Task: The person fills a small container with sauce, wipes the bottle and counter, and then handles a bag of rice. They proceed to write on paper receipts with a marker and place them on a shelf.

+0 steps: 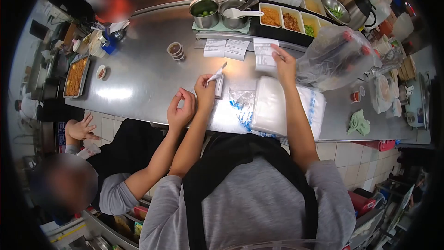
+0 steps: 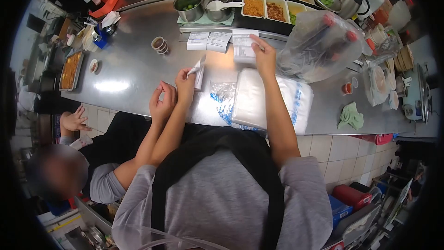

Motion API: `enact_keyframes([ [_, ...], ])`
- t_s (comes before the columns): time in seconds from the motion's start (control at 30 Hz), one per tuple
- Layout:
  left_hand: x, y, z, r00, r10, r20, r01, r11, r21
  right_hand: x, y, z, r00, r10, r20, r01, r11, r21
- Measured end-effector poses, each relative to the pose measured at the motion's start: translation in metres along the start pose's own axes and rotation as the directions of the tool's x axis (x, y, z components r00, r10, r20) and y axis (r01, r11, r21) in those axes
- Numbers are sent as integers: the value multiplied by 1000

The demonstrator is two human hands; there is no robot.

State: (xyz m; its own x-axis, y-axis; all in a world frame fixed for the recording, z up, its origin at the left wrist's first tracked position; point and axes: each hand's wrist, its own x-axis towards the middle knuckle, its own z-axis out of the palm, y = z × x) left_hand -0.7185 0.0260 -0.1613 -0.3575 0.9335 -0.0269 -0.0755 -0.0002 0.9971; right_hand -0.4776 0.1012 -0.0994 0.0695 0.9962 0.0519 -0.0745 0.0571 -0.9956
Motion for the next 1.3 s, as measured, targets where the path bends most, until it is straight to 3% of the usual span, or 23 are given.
enact_keyframes([
  [0.07, -13, 0, -2, 977, 203, -61, -178, 941, 287, 24, 50, -1, 951, -250, -180, 192, 939, -286],
  [0.1, -15, 4, 0, 962, 274, 21, -264, 900, 347, 31, 75, -6, 979, -136, -153, 39, 859, -510],
  [0.13, -15, 5, 1, 935, 339, 104, -352, 849, 395, 32, 76, -6, 977, -140, -162, 39, 860, -508],
  [0.2, -10, 1, 1, 920, 378, 102, -386, 832, 398, 35, 76, -3, 963, -206, -174, 87, 848, -523],
  [0.27, -10, -2, 0, 961, 271, 54, -275, 930, 243, 33, 75, -3, 966, -188, -178, 67, 847, -527],
  [0.37, -10, -1, 0, 960, 270, 72, -279, 913, 296, 34, 77, -3, 957, -248, -153, 128, 830, -543],
  [0.57, -8, -4, 0, 950, 294, 109, -313, 893, 323, 58, 69, 9, 956, -232, -177, 69, 769, -636],
  [0.63, -7, -5, 0, 950, 289, 118, -312, 891, 330, 51, 45, 15, 956, -49, -291, -167, 722, -672],
  [0.67, -8, -5, -1, 952, 281, 122, -306, 891, 335, 49, 43, 16, 954, -48, -295, -170, 723, -670],
  [0.73, -11, -1, 1, 951, 287, 112, -308, 897, 317, 42, 41, 17, 912, -269, -309, -117, 552, -825],
  [0.77, -12, 1, 1, 950, 298, 98, -313, 902, 296, 36, 40, 17, 912, -266, -313, -122, 553, -824],
  [0.83, -10, 0, 1, 948, 303, 93, -317, 900, 300, 14, 22, 22, 866, -448, -223, 114, 609, -785],
  [0.9, -10, -1, 1, 949, 302, 89, -315, 899, 304, -30, 13, 31, 933, -348, -93, 241, 794, -558],
  [0.93, -11, 0, 1, 951, 293, 96, -308, 896, 321, -61, 10, 36, 984, -179, -3, 152, 842, -518],
  [1.0, -11, 4, 1, 952, 284, 111, -305, 890, 340, -127, 3, 56, 993, -85, 83, 106, 952, -287],
  [1.03, -12, 5, 3, 958, 264, 108, -284, 914, 290, -128, 3, 56, 994, -83, 77, 102, 953, -284],
  [1.1, -16, 7, 2, 964, 238, 115, -260, 934, 244, -132, 5, 56, 927, -104, 361, 221, 928, -300],
  [1.3, -13, 8, 2, 942, 237, 238, -270, 956, 117, -92, 34, 46, 969, -79, 234, 183, 866, -466],
])
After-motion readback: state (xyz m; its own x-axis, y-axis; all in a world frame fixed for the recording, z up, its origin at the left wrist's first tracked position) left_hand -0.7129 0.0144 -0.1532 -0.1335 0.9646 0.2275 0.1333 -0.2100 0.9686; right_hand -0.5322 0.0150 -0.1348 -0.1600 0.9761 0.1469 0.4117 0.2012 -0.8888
